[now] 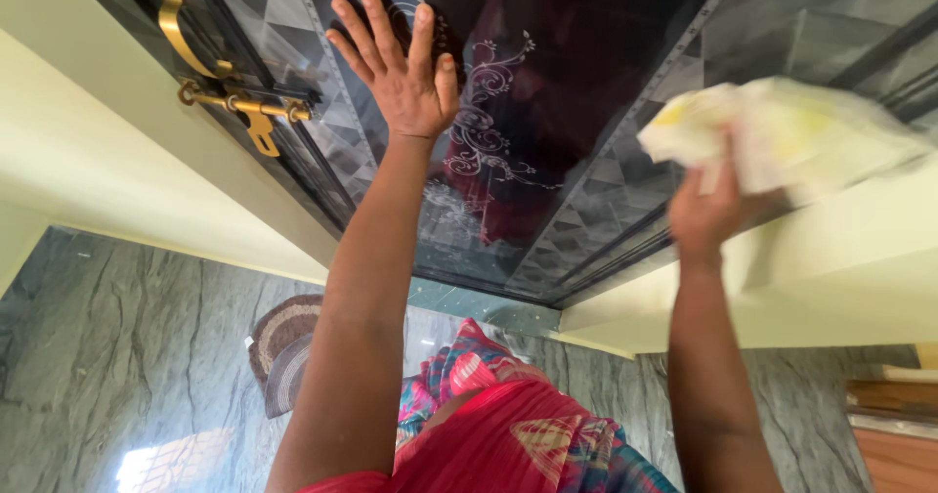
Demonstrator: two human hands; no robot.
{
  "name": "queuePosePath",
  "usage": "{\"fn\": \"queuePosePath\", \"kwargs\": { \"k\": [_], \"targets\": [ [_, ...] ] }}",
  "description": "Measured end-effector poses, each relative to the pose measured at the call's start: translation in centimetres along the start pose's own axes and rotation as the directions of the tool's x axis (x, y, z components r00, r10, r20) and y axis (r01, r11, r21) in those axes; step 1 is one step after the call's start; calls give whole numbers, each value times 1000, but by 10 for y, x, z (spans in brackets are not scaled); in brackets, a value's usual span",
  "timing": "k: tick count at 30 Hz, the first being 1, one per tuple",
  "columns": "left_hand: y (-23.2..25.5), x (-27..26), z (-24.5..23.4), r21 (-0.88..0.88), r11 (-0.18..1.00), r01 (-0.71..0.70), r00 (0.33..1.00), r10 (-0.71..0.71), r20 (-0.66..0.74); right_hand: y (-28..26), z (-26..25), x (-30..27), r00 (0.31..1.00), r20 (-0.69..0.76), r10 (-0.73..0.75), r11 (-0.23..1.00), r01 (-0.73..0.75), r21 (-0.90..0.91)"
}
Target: The person wipes the surface of a dark glass door with a white cloth. They start by cleaning the brass latch and handle area, then move to the upper and lower sections of the door, using both hands to wipe the surface in broad strokes.
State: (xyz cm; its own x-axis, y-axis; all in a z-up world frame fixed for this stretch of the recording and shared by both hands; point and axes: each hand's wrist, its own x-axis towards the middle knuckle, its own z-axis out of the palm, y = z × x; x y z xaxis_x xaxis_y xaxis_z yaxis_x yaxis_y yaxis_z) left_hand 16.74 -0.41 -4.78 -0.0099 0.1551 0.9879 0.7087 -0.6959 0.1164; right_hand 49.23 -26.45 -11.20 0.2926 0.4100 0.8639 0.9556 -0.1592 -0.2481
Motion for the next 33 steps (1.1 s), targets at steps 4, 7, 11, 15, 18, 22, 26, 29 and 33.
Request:
{"fn": "queuePosePath", "kwargs": {
  "k": [4,7,11,15,18,22,26,29,33],
  "targets": [
    [0,-3,0,-4,1000,2,1000,-2,4,-16,84,-79,888,458,29,995,-69,71],
    [-2,-3,0,6,1000,7,1000,-7,21,-28,117,-152,835,546,-70,995,96,-19],
    [-2,-4,0,17,1000,14,1000,-14,27,-32,128,-209,661,745,-94,974,215,-69],
    [-1,-3,1,15,1000,17,1000,-17,23,-33,139,-197,671,734,-110,967,243,-77],
    [-3,-4,-1,14,1000,28,999,-28,29,-46,142,-163,646,759,-82,960,256,-115],
    [1,0,-7,-11,1000,13,997,-12,72,-76,131,-96,774,606,-184,925,344,-159],
    [6,9,-34,-90,993,79,979,-60,197,-119,107,-19,873,395,-286,931,351,-100],
    [13,8,-71,-166,970,177,940,-117,319,-160,87,28,889,265,-374,913,402,-61],
    [37,-17,-120,-350,936,-36,977,107,187,-224,84,60,856,423,-296,953,297,66]
  ]
}}
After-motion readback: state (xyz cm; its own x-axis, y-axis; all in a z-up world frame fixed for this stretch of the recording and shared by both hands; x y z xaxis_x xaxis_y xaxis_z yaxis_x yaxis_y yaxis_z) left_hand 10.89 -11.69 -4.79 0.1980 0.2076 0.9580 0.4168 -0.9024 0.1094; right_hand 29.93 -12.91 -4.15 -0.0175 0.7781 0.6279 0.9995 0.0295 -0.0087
